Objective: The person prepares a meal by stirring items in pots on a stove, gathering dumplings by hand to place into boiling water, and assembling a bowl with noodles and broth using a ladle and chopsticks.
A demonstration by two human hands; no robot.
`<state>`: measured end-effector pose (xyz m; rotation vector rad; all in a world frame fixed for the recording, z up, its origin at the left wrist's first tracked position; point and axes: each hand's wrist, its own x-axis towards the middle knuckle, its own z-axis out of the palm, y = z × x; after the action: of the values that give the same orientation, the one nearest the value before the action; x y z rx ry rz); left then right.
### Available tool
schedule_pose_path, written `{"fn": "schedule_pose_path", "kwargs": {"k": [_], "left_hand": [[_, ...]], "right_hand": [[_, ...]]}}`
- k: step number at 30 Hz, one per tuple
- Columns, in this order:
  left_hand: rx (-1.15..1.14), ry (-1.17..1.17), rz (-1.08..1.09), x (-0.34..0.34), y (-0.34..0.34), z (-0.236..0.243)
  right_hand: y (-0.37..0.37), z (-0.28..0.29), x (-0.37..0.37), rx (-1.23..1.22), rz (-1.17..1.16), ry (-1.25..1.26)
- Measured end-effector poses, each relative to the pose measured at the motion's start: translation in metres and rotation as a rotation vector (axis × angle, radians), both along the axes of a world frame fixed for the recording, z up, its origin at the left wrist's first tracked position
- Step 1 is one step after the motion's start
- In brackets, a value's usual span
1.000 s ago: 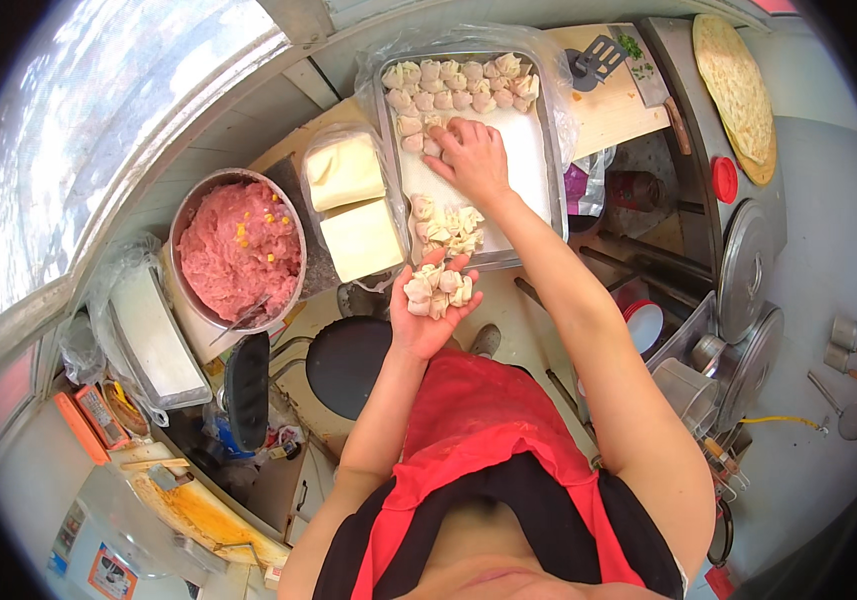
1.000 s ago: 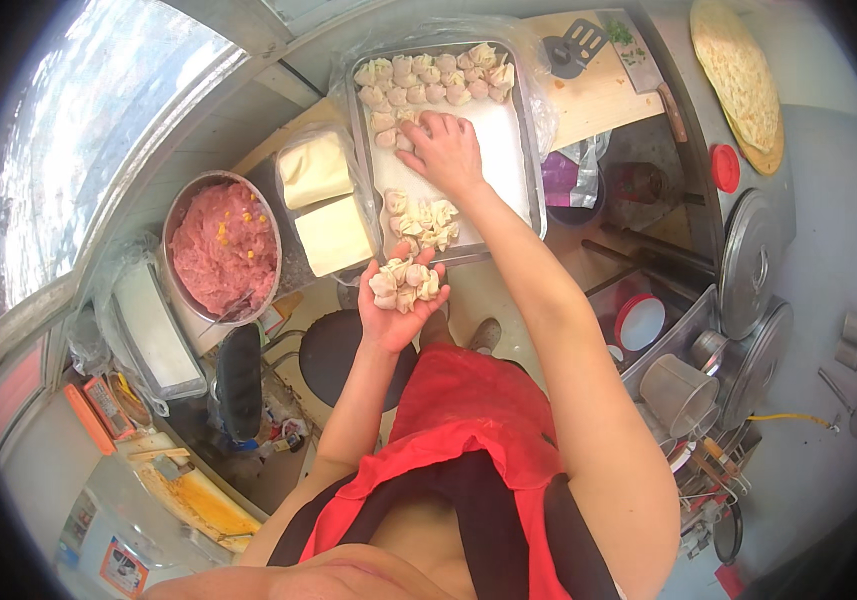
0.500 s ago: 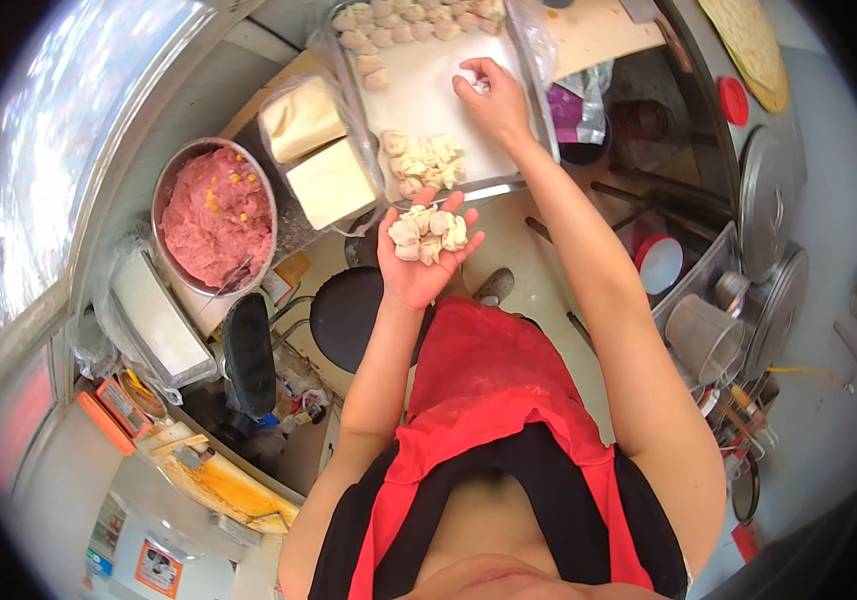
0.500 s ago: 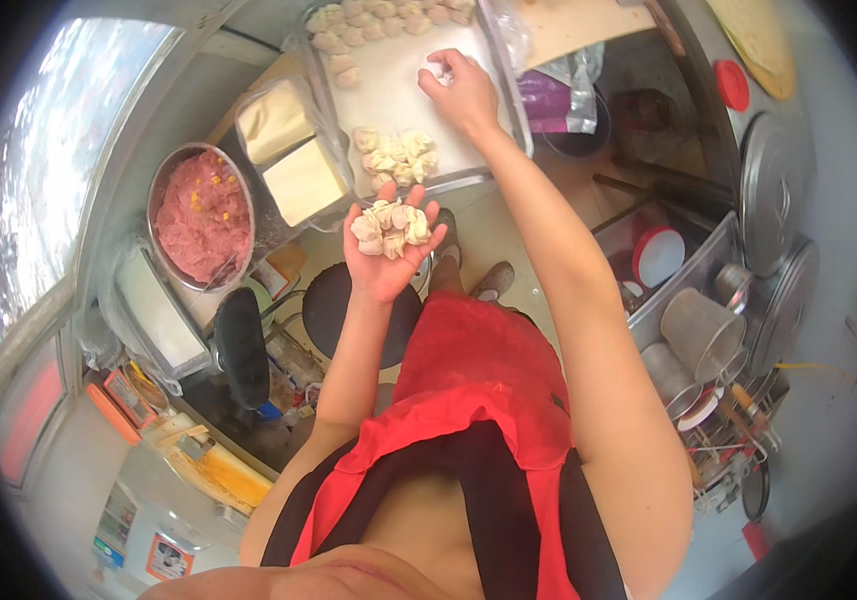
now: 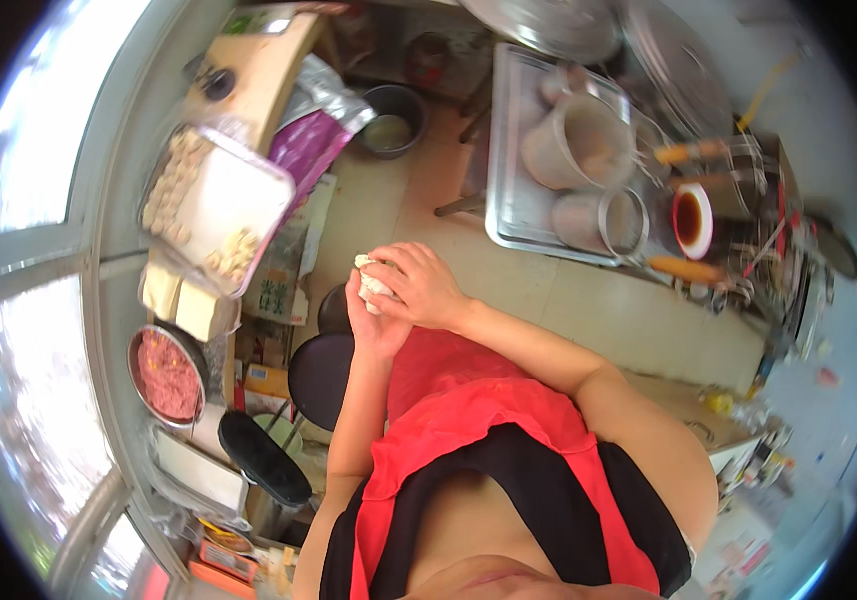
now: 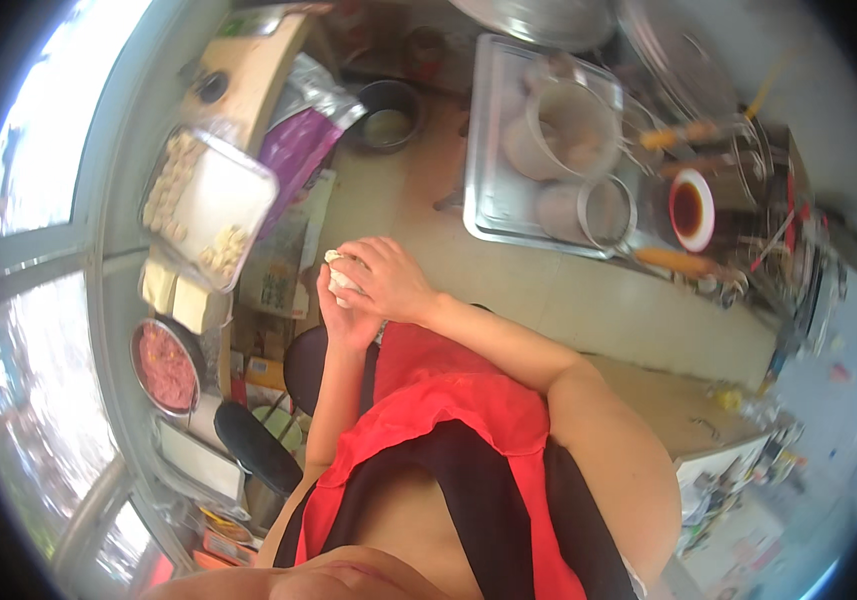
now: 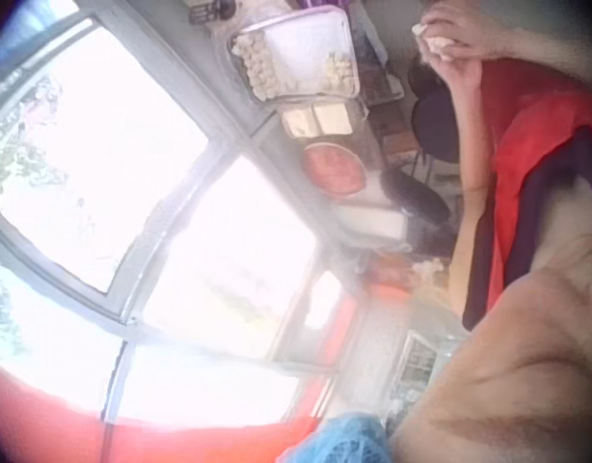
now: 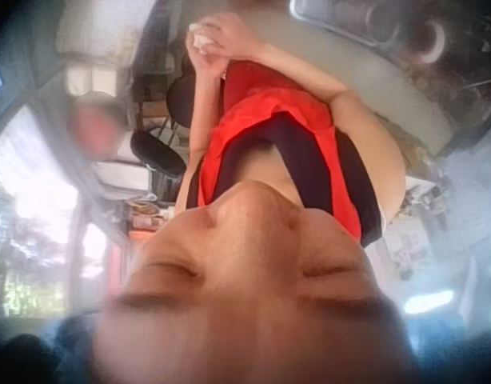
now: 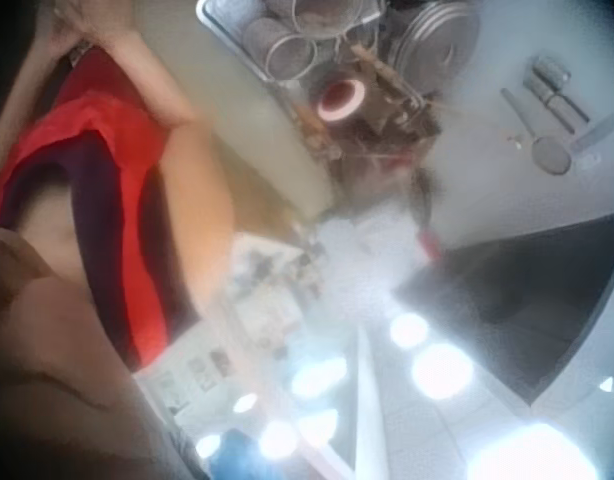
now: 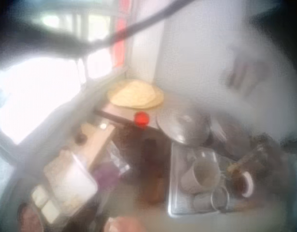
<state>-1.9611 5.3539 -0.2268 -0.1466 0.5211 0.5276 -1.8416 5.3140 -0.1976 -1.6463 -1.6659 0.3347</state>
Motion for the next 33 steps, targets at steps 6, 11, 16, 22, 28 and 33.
{"fn": "schedule_pose_path", "kwargs": {"k": [6, 11, 16, 22, 28, 33], "left_hand": [[0.109, 0.014, -0.322, 0.075, -0.13, 0.031], [0.111, -0.06, -0.421, 0.132, -0.213, 0.041], [0.235, -0.092, -0.286, 0.216, -0.222, 0.087], [1.16, 0.303, -0.049, 0.291, -0.181, 0.083], [2.646, 1.003, -0.282, 0.309, -0.156, 0.012], [1.672, 0.976, -0.081, 0.303, -0.22, 0.071]], "right_hand": [[-0.169, 0.028, 0.059, 0.014, -0.258, 0.025], [-0.28, 0.054, 0.097, 0.043, -0.461, 0.019], [-0.361, 0.071, 0.145, 0.107, -0.618, 0.0], [-0.427, 0.058, 0.192, 0.088, -0.691, 0.142], [-0.481, 0.054, 0.269, -0.02, -0.728, 0.108], [-0.555, 0.043, 0.349, -0.177, -0.809, 0.094]]}}
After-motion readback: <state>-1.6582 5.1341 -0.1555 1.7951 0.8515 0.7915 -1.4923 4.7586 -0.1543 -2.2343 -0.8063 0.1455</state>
